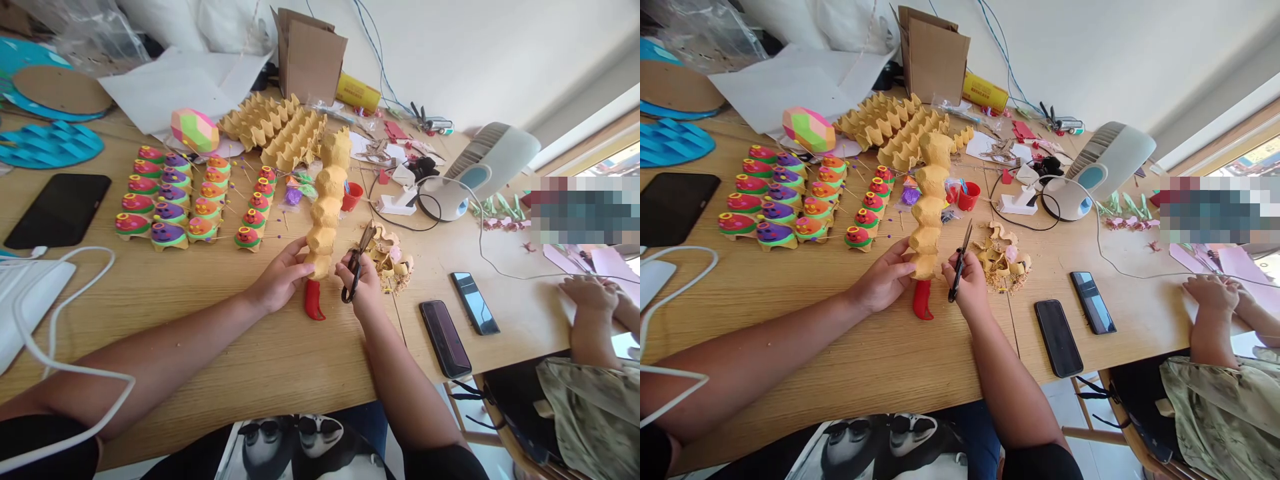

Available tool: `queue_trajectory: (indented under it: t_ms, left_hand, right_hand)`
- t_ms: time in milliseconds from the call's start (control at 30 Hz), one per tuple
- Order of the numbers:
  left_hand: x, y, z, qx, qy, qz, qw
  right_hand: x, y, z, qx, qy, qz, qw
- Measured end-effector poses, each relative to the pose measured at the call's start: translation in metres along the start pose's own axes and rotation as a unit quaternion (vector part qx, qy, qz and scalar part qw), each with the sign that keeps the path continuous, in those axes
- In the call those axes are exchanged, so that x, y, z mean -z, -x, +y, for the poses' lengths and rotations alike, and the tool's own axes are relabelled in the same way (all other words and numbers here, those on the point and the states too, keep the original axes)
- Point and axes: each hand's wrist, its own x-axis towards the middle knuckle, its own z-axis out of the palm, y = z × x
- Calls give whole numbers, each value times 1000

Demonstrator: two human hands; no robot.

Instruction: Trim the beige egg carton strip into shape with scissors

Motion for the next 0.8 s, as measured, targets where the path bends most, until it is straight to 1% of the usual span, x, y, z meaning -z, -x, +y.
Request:
queue_trajectory:
  t_ms: [100,167,200,267,300,367,467,533,633,733,800]
  left_hand:
    - [-1,0,0,1,3,-2,1000]
    - [-2,1,1,2,11,5,1000]
    - [-3,1,2,3,20,11,1000]
    - [-4,1,4,6,44,22,999]
    - [-5,1,5,9,59,27,998]
    - [-5,0,9,19,92,32,995]
    - [-1,-1,15,56,149,28,987]
    - [3,-3,18,96,183,8,978]
    - [9,-3,21,143,203,-43,968]
    - [9,-2,22,155,189,-91,965]
    - [8,-1,21,153,181,-106,966]
  right_hand:
    - [0,-2,3,2,26,-9,1000]
    - [1,-4,5,21,75,-14,997]
    - [3,-5,6,43,115,-6,992]
    - [6,-8,6,103,212,12,972]
    - [8,-8,5,125,244,15,962]
    - [11,-9,3,151,277,11,949]
    - [14,-10,0,165,289,-8,943]
    - [16,-11,-1,175,300,-15,937]
    - [18,-13,1,180,321,-11,930]
    - [19,-15,2,181,327,-2,928]
    - [19,-15,3,191,329,-1,925]
